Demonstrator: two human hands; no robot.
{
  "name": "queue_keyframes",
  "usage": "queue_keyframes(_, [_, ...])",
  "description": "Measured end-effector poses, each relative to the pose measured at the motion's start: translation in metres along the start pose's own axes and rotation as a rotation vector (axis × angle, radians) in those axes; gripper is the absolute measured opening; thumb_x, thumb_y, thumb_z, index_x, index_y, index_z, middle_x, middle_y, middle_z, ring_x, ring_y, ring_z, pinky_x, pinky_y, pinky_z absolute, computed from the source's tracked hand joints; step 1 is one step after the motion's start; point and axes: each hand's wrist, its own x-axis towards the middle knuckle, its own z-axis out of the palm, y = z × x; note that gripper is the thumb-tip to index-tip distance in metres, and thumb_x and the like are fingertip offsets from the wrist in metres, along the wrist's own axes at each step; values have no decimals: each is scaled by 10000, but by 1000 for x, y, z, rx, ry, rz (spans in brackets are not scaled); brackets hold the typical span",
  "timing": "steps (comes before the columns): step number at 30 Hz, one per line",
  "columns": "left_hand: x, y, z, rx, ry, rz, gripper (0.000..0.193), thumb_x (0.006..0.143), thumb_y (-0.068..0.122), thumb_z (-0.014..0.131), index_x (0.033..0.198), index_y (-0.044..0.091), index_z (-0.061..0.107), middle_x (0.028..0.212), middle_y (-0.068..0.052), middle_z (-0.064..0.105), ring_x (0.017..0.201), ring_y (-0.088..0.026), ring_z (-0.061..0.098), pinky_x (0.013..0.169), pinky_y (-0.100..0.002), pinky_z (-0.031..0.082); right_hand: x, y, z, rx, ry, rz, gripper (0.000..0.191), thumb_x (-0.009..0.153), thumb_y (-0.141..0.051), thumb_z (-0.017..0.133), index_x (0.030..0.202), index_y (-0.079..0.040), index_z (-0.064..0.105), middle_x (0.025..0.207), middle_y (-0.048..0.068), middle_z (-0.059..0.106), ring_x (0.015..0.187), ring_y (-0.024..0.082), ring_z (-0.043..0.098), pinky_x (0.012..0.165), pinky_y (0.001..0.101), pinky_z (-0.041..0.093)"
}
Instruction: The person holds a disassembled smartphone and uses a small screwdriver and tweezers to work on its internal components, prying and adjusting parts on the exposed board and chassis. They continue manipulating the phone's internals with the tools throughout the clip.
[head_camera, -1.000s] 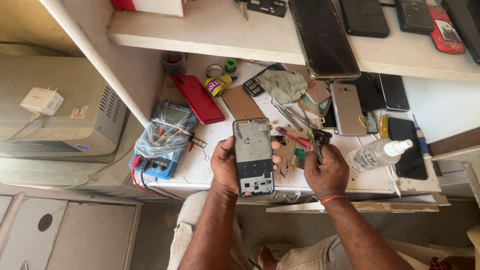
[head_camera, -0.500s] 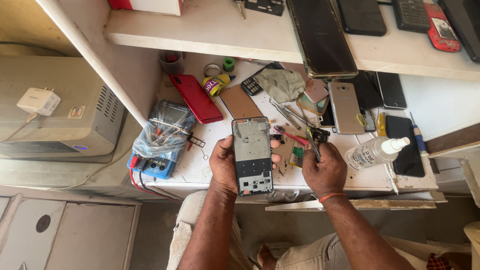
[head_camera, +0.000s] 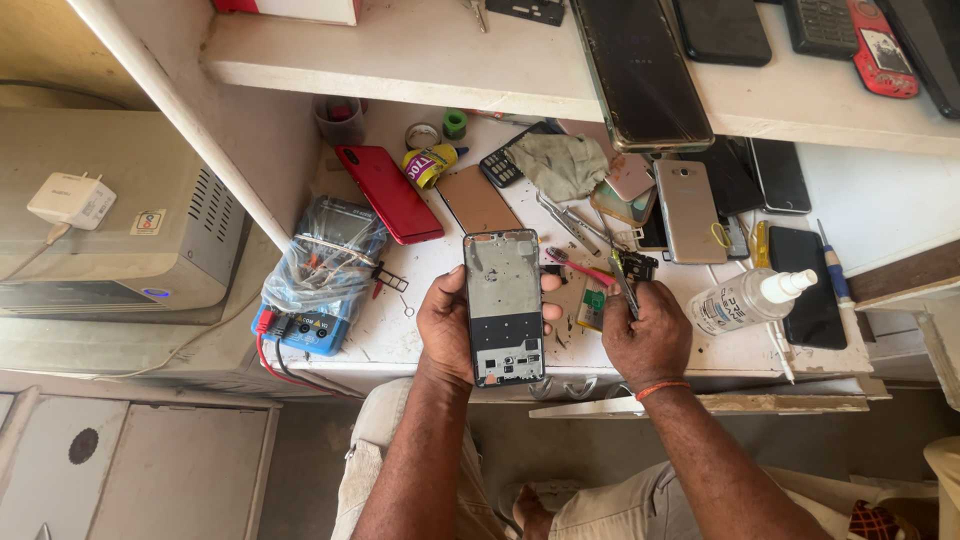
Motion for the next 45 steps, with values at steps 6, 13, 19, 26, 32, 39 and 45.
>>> queue_keyframes(6, [-1,1,-1,-19,-24,-4,804,958,515,518,1558,-15,434,1359,-316,625,1102,-454,698,935,-542,590,1,-5,-2,0,8,-7,168,931,-171,651,835,-36,620,830,147,652,770,393,646,671,495,518])
queue_keyframes(13, [-3,0,-3,-43,-35,-7,790,980,516,510,1571,-2,430,1372,-322,618,1106,-462,694,934,-536,589,0,-8,-4,17,14,-22,176,940,-167,657,831,-36,611,830,146,649,768,396,645,669,495,517])
queue_keyframes(19, [-3,0,-3,-89,-59,-18,788,981,522,495,1569,1,431,1388,-324,610,1116,-464,693,929,-541,596,-1,-8,-5,-2,21,-34,182,935,-169,656,826,-34,600,846,154,648,779,407,639,674,503,515])
queue_keyframes(26, [-5,-4,0,-84,-48,-20,781,986,515,476,1568,-5,440,1389,-323,610,1117,-466,690,930,-540,596,-5,-6,-12,16,19,-48,189,944,-175,653,821,-39,605,837,152,650,781,408,642,680,511,517])
queue_keyframes(32, [-3,-9,8,-104,-18,-10,754,990,510,457,1546,0,457,1368,-300,626,1103,-465,692,925,-544,593,-4,-4,-23,61,23,-75,153,948,-167,651,866,-40,628,858,149,661,781,401,649,670,498,524])
queue_keyframes(39, [3,-14,13,-130,-36,-8,741,990,511,448,1525,-2,472,1360,-293,638,1098,-457,694,928,-534,589,-3,3,-26,66,28,-68,204,960,-172,666,817,-39,605,848,147,660,791,395,653,688,491,532])
queue_keyframes(45, [3,-20,12,-99,-20,20,746,992,518,457,1523,-6,473,1358,-293,633,1091,-458,695,921,-531,590,-3,10,-27,69,44,-100,157,943,-165,668,854,-43,624,869,157,660,796,407,645,685,499,526])
